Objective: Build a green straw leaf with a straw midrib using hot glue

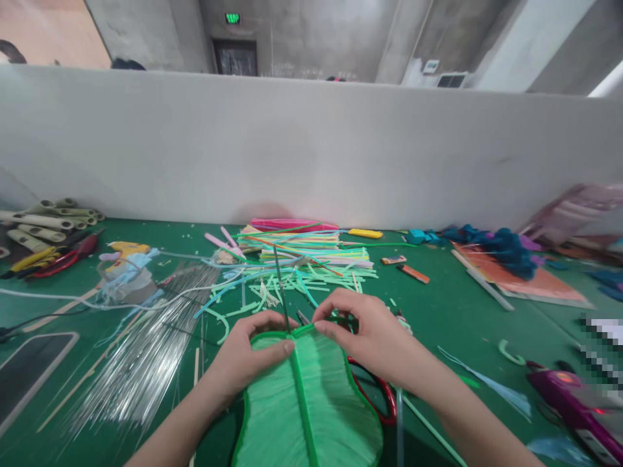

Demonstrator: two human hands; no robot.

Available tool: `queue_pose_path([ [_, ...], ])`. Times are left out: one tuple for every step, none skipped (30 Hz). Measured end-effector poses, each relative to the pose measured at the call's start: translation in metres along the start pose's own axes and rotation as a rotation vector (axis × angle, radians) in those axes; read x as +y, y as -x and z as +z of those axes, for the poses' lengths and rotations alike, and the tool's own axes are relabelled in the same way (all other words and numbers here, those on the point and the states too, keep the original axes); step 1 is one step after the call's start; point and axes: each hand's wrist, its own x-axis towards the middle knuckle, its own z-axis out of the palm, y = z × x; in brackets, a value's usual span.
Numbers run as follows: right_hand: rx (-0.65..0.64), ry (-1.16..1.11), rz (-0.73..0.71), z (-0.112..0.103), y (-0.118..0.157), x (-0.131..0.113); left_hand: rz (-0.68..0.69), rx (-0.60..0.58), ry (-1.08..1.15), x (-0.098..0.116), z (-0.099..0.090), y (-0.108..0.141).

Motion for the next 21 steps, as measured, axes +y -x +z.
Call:
queue_pose_path([
  [-0.001, 0.005, -0.003, 0.0, 0.0, 0.0, -0.001, 0.001, 0.0, 0.0, 0.0, 0.0],
  [-0.004, 0.011, -0.007, -0.001, 0.0, -0.001, -0.004, 0.001, 0.0, 0.0, 0.001, -0.001],
  [-0.004, 0.018, -0.01, 0.0, 0.0, -0.002, -0.006, 0.004, 0.0, 0.0, 0.001, -0.001],
  [-0.004, 0.025, -0.014, 0.0, 0.0, -0.002, -0.008, 0.008, 0.0, 0.0, 0.002, -0.001],
  [-0.004, 0.032, -0.016, 0.001, 0.0, -0.003, -0.011, 0.014, 0.0, 0.0, 0.002, -0.002],
  [-0.006, 0.036, -0.018, 0.002, -0.001, -0.004, -0.015, 0.019, -0.001, 0.0, 0.003, -0.002],
  [-0.009, 0.039, -0.022, 0.004, -0.002, -0.004, -0.018, 0.025, -0.002, 0.001, 0.004, -0.003],
  [-0.011, 0.041, -0.028, 0.005, -0.002, -0.005, -0.023, 0.028, -0.004, 0.002, 0.004, -0.003],
  [-0.014, 0.043, -0.034, 0.007, -0.003, -0.005, -0.029, 0.029, -0.006, 0.002, 0.005, -0.003],
  [-0.018, 0.042, -0.039, 0.008, -0.003, -0.005, -0.035, 0.029, -0.007, 0.003, 0.005, -0.003],
  [-0.022, 0.04, -0.043, 0.009, -0.004, -0.005, -0.043, 0.029, -0.005, 0.003, 0.005, -0.003],
  [-0.025, 0.038, -0.045, 0.009, -0.004, -0.005, -0.052, 0.031, -0.002, 0.003, 0.004, -0.003],
  [-0.028, 0.037, -0.046, 0.008, -0.005, -0.004, -0.062, 0.034, 0.004, 0.003, 0.004, -0.003],
  [-0.028, 0.034, -0.045, 0.007, -0.005, -0.003, -0.071, 0.04, 0.011, 0.003, 0.003, -0.003],
  [-0.027, 0.031, -0.047, 0.005, -0.004, -0.001, -0.082, 0.046, 0.02, 0.003, 0.002, -0.003],
  [-0.021, 0.028, -0.048, 0.003, -0.004, 0.001, -0.093, 0.051, 0.031, 0.003, 0.001, -0.003],
  [-0.013, 0.026, -0.047, 0.0, -0.003, 0.004, -0.105, 0.054, 0.042, 0.002, 0.0, -0.003],
  [-0.005, 0.026, -0.041, -0.003, -0.002, 0.006, -0.118, 0.055, 0.055, 0.002, -0.001, -0.003],
  [0.005, 0.028, -0.034, -0.005, -0.001, 0.009, -0.133, 0.052, 0.069, 0.002, -0.002, -0.003],
  [0.014, 0.03, -0.024, -0.007, 0.0, 0.011, -0.151, 0.045, 0.082, 0.002, -0.003, -0.003],
  [0.023, 0.032, -0.014, -0.008, 0.001, 0.013, -0.171, 0.034, 0.096, 0.002, -0.004, -0.003],
])
